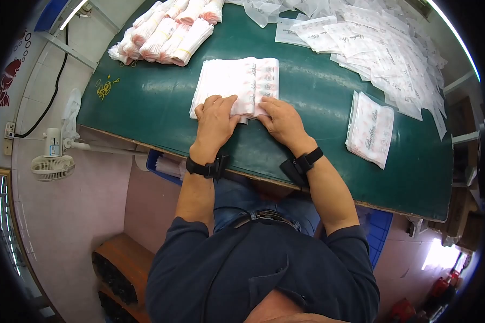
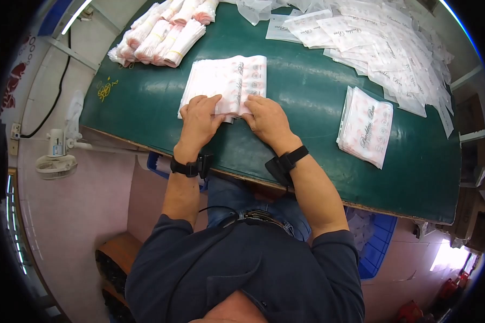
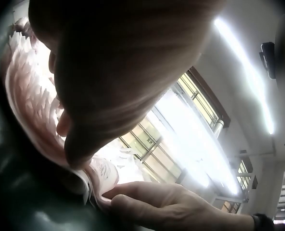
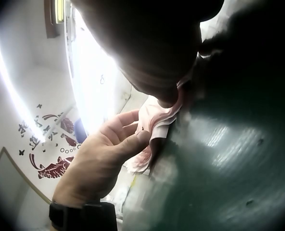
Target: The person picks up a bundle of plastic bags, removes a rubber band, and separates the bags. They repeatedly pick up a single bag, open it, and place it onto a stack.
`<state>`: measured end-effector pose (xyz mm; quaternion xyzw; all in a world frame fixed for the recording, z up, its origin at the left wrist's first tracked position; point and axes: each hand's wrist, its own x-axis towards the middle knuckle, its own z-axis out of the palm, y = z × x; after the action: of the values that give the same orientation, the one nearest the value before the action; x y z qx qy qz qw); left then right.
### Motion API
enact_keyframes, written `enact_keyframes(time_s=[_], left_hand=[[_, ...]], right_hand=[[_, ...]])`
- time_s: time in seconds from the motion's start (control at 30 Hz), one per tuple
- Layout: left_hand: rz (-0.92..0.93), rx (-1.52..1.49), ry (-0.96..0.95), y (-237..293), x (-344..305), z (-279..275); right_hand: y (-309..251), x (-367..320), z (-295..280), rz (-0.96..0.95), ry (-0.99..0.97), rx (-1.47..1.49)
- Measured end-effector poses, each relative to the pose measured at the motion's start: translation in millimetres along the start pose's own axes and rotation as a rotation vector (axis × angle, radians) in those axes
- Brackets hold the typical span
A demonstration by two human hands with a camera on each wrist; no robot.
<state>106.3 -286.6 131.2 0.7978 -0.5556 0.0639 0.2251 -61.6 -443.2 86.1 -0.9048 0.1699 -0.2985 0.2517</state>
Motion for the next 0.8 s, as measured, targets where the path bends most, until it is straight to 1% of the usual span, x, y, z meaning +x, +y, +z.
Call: enact_keyframes(time_s=[0.17, 0.27, 0.3, 0.37, 0.4, 0.43, 0.5, 0.53, 0.57, 0.6, 0.67, 0.7, 0.73, 0.8], left_hand=[[0.019, -0.013, 0.032, -1, 0, 8], [0.049, -0.137, 0.169, 3, 2, 0], [0.053, -0.136, 0.173, 1, 4, 2], [0.010, -0.322, 0.252, -4, 11, 16], [-0.012, -0.417, 0.293, 2, 15, 15], [-0.006, -0.423, 0.302, 8, 16, 13], [-0.105, -0.670, 0.277, 27, 11, 1], [-0.164, -0.795, 0.259, 36, 9, -6], [-0.170, -0.805, 0.253, 42, 6, -11], [-0.082, -0.775, 0.243, 49, 2, -17], [0.108, -0.713, 0.225, 58, -3, -27], [0.111, -0.721, 0.218, 61, -5, -29], [0.136, -0.716, 0.213, 63, -8, -32], [0.176, -0.700, 0.213, 65, -14, -33]], right_hand=[[-1, 0, 0, -0.004, 0.010, -0.010], [2, -2, 3, -0.010, 0.012, -0.012], [3, -1, 4, -0.017, 0.010, -0.011], [1, -1, 0, -0.025, 0.010, -0.015], [-5, -3, -6, 0.001, 0.013, 0.014], [-10, -3, -14, 0.027, 0.020, 0.040], [-24, 3, -35, 0.051, 0.033, 0.055], [-34, 6, -51, -0.054, 0.213, -0.054], [-45, 7, -65, -0.153, 0.387, -0.161], [-55, 7, -77, -0.141, 0.376, -0.166], [-76, 12, -100, -0.219, 0.329, -0.252], [-80, 11, -104, -0.261, 0.307, -0.296], [-78, 6, -106, -0.253, 0.305, -0.301], [-69, -6, -109, -0.242, 0.140, -0.263]])
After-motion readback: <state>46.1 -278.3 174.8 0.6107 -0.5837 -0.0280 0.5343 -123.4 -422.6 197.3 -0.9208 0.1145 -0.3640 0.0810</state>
